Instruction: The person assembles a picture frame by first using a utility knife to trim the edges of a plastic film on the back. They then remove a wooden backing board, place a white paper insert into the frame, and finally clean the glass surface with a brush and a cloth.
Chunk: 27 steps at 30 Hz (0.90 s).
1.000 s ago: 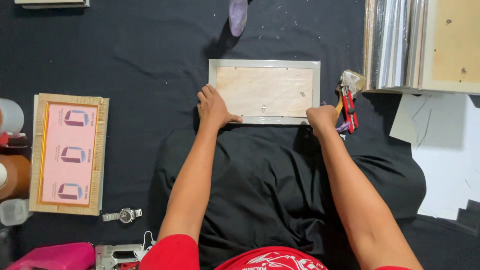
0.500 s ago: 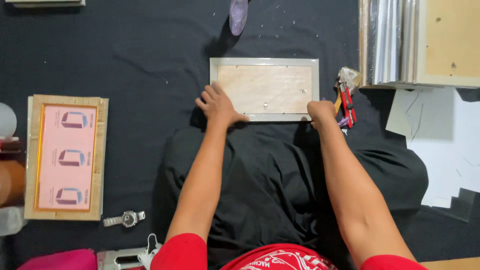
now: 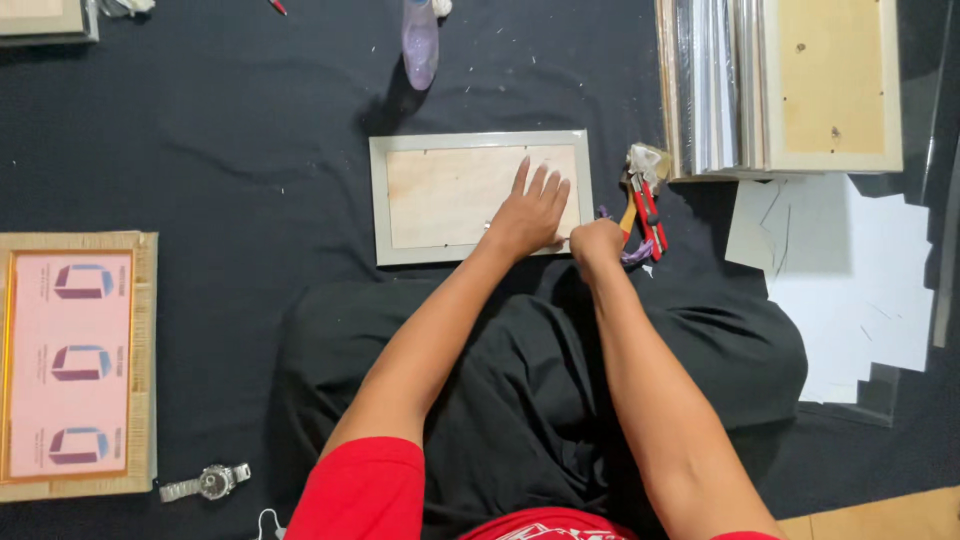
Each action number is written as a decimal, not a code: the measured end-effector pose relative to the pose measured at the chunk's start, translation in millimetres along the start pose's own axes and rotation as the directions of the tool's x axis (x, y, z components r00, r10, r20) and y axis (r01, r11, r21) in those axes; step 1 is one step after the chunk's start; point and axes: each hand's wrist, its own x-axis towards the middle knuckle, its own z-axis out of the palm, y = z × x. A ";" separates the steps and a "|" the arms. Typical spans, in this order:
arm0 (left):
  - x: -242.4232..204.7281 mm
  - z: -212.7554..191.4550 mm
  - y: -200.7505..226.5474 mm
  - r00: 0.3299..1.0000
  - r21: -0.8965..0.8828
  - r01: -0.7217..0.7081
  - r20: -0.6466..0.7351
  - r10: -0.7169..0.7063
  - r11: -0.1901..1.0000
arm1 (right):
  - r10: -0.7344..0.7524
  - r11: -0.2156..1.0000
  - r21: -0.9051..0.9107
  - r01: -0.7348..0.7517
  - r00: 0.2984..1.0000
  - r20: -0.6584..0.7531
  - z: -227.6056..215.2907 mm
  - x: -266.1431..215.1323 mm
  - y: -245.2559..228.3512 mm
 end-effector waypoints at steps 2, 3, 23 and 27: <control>-11.0 29.5 7.7 1.000 -0.007 -0.016 -0.027 0.016 1.000 | -0.059 0.994 -0.095 0.061 0.998 0.026 -6.4 -8.5 -3.3; -16.9 44.5 12.5 0.998 -0.020 -0.029 -0.056 0.028 0.999 | -0.111 0.974 -0.193 0.120 0.992 0.059 -9.5 -13.3 -3.9; -28.4 35.8 10.9 0.942 0.066 -0.021 -0.333 0.042 0.998 | 0.262 0.657 0.735 -0.170 0.965 -0.010 -71.5 -88.6 -27.6; -30.7 54.4 21.5 0.909 0.090 0.001 -0.416 0.036 0.996 | 0.174 0.731 0.667 -0.142 0.985 0.020 -73.1 -87.2 -30.0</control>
